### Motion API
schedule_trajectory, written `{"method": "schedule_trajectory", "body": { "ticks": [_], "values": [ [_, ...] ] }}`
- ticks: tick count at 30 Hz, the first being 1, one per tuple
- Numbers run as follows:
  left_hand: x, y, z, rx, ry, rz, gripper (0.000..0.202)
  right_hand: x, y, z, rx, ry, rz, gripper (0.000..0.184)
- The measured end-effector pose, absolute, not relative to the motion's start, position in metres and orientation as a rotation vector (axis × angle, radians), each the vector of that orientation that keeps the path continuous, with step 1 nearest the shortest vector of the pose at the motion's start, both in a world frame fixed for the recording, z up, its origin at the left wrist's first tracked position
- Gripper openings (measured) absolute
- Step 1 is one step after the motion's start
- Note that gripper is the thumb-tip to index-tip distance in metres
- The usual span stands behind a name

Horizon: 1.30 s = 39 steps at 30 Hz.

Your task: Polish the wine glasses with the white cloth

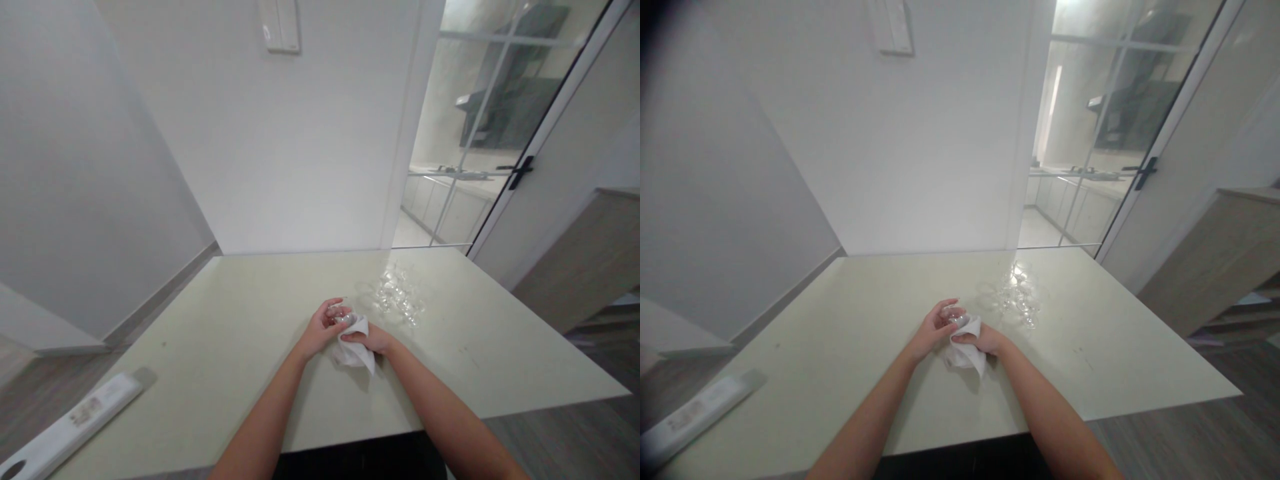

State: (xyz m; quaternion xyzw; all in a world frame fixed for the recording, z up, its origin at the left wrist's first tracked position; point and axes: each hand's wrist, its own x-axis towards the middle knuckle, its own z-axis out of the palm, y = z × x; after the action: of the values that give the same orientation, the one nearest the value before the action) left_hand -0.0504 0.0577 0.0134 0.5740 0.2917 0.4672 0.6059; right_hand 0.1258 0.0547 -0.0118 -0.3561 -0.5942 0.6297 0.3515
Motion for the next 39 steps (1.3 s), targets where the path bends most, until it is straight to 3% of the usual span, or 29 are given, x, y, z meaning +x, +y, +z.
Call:
{"method": "schedule_trajectory", "body": {
  "ticks": [6,15,20,24,30,39],
  "values": [
    [-0.051,0.06,0.012,1.363,0.845,1.215,0.063,0.123,0.054,-0.012,-0.94,-1.613,1.559,0.035],
    [-0.051,0.062,0.007,1.307,0.706,1.182,0.065,0.125,0.055,-0.014,-0.968,-1.626,1.547,0.039],
    [-0.048,0.066,0.0,1.362,0.794,1.125,0.055,0.124,0.052,-0.006,-0.939,-1.611,1.51,0.041],
    [-0.051,0.067,0.008,1.331,0.826,1.215,0.057,0.123,0.058,-0.01,-0.954,-1.456,1.576,0.035],
    [-0.066,0.075,0.012,1.077,0.848,1.51,0.06,0.122,0.076,-0.013,-0.913,-0.732,1.531,0.038],
    [-0.056,0.062,0.015,1.366,0.753,1.412,0.069,0.115,0.072,-0.022,-0.875,-0.83,1.67,0.046]
  ]
}}
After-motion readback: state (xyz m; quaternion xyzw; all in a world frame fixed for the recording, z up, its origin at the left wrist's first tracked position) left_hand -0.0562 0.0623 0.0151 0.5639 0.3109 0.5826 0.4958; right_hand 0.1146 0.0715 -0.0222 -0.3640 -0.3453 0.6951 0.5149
